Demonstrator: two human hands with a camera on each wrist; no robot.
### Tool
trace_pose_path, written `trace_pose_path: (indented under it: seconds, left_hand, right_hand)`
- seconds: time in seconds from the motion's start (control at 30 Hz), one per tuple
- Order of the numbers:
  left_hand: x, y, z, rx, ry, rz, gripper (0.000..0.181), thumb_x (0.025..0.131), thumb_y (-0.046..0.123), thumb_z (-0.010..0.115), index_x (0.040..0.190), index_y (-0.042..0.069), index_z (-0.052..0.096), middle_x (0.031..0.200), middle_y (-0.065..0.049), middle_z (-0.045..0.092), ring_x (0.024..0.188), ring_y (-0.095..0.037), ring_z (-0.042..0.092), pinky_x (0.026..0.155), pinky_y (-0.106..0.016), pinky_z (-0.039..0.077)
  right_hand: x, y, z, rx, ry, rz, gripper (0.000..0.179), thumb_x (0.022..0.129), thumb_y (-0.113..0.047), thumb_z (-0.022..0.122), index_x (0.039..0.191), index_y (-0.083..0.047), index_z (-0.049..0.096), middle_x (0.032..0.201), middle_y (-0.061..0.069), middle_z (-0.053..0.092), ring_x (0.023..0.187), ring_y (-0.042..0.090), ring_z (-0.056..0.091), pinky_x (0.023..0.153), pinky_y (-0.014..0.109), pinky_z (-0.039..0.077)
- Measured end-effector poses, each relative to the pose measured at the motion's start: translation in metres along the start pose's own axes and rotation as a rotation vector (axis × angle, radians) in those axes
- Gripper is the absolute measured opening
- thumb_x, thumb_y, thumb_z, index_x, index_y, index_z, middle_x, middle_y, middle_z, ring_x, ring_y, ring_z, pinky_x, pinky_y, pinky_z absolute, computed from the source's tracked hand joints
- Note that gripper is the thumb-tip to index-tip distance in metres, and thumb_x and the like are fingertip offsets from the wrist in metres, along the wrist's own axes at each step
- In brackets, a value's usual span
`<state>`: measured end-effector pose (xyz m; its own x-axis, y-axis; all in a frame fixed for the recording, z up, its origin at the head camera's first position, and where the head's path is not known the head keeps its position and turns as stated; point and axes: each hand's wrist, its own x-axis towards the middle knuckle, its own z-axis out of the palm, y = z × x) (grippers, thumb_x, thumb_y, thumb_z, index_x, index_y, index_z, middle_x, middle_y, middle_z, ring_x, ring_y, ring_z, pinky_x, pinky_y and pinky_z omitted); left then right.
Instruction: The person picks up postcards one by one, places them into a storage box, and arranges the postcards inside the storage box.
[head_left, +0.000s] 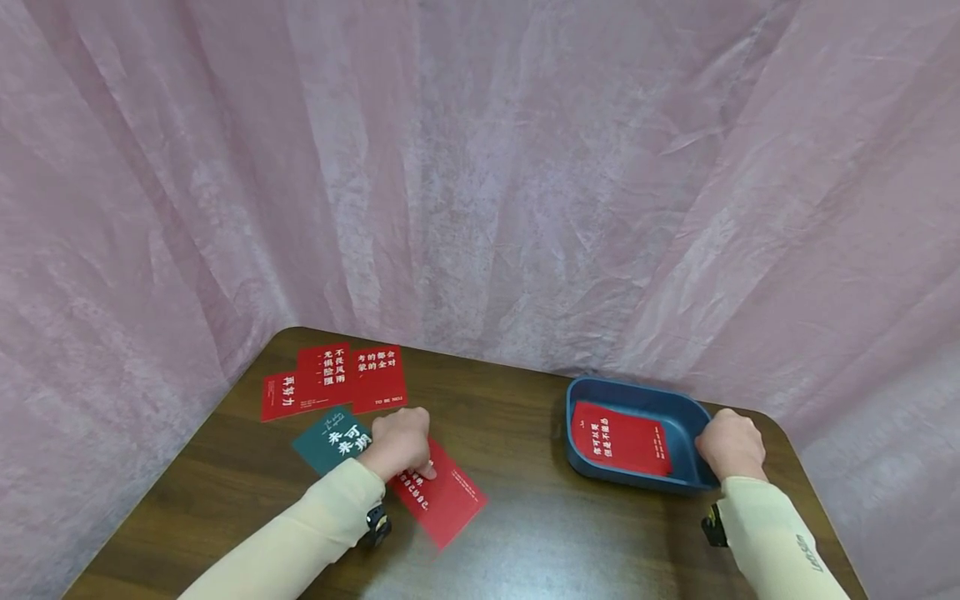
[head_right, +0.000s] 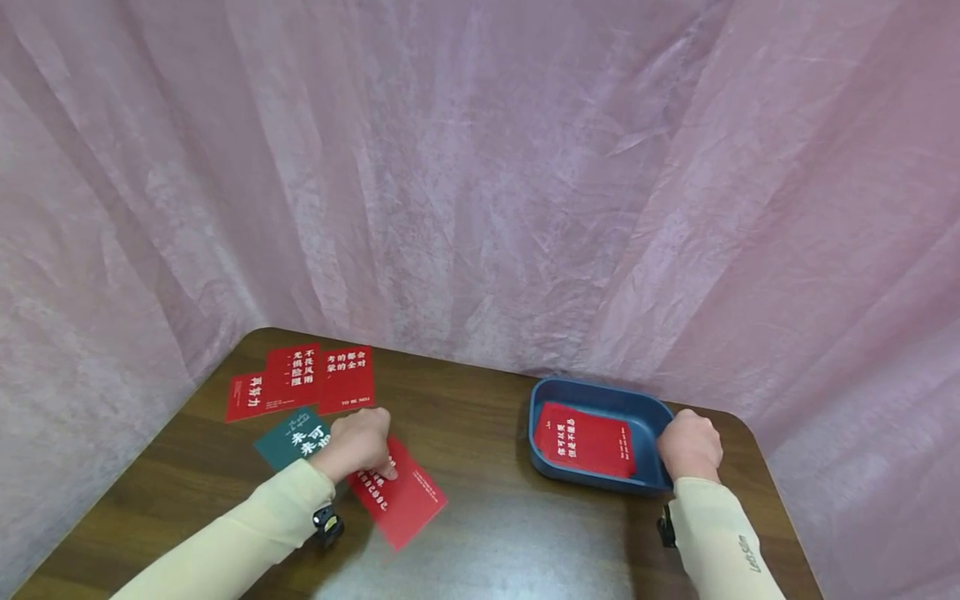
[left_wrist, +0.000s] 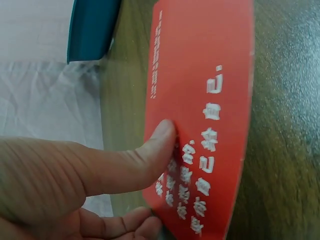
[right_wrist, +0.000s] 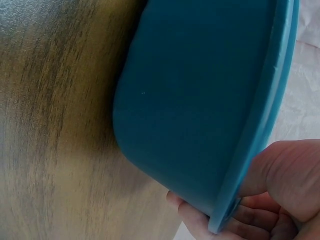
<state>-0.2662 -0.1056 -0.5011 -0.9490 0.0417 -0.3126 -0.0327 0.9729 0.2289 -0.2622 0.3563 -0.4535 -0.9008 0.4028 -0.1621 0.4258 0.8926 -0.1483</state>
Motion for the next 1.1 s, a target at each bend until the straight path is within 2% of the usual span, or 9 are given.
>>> trace_pose_path:
  seconds: [0.13, 0.3, 0.53, 0.83, 0.93, 1.1]
  left_hand:
    - [0.006, 0.002, 0.001, -0.02, 0.027, -0.001, 0.061, 0.046, 0.036, 0.091, 0.094, 0.01, 0.063, 0.074, -0.004, 0.06, 0.069, -0.021, 0.054, 0.067, -0.042, 0.043]
    - [0.01, 0.001, 0.003, -0.047, 0.042, 0.008, 0.058, 0.046, 0.036, 0.091, 0.089, 0.011, 0.063, 0.072, -0.004, 0.059, 0.069, -0.02, 0.053, 0.067, -0.042, 0.041]
    - [0.011, 0.001, 0.004, -0.119, 0.031, -0.014, 0.046, 0.053, 0.035, 0.089, 0.083, 0.011, 0.062, 0.07, -0.004, 0.058, 0.069, -0.019, 0.053, 0.064, -0.039, 0.042]
    - [0.018, -0.002, 0.009, -0.179, 0.151, -0.06, 0.049, 0.056, 0.04, 0.088, 0.085, 0.01, 0.064, 0.072, -0.004, 0.059, 0.065, -0.019, 0.053, 0.055, -0.035, 0.042]
    - [0.02, -0.001, 0.009, -0.189, 0.163, -0.063, 0.053, 0.056, 0.039, 0.088, 0.089, 0.006, 0.062, 0.073, -0.005, 0.058, 0.065, -0.019, 0.054, 0.054, -0.035, 0.042]
    - [0.022, -0.001, 0.007, -0.222, 0.147, -0.069, 0.062, 0.056, 0.037, 0.088, 0.096, 0.002, 0.056, 0.077, -0.007, 0.056, 0.068, -0.021, 0.054, 0.056, -0.036, 0.042]
  right_hand:
    - [0.0, 0.0, 0.0, 0.006, 0.002, -0.003, 0.032, 0.081, -0.014, 0.061, 0.095, 0.015, 0.058, 0.079, 0.029, 0.06, 0.062, 0.034, 0.058, 0.048, 0.043, 0.05]
    - [0.0, 0.0, 0.0, 0.013, 0.003, -0.003, 0.033, 0.081, -0.014, 0.061, 0.095, 0.016, 0.057, 0.078, 0.028, 0.06, 0.061, 0.033, 0.057, 0.049, 0.043, 0.051]
    - [0.0, 0.001, 0.0, 0.011, 0.002, 0.002, 0.032, 0.081, -0.013, 0.06, 0.095, 0.016, 0.056, 0.078, 0.029, 0.06, 0.062, 0.034, 0.058, 0.048, 0.043, 0.05]
    - [0.002, 0.001, 0.0, 0.005, -0.011, 0.01, 0.035, 0.081, -0.014, 0.06, 0.098, 0.016, 0.055, 0.082, 0.03, 0.06, 0.064, 0.035, 0.058, 0.05, 0.044, 0.051]
    - [0.002, 0.0, -0.001, 0.005, -0.013, 0.014, 0.034, 0.081, -0.014, 0.061, 0.097, 0.016, 0.055, 0.081, 0.03, 0.06, 0.063, 0.035, 0.058, 0.05, 0.044, 0.051]
    - [0.001, -0.001, -0.001, 0.009, -0.019, 0.016, 0.032, 0.081, -0.013, 0.06, 0.096, 0.015, 0.056, 0.079, 0.028, 0.06, 0.062, 0.033, 0.058, 0.049, 0.043, 0.051]
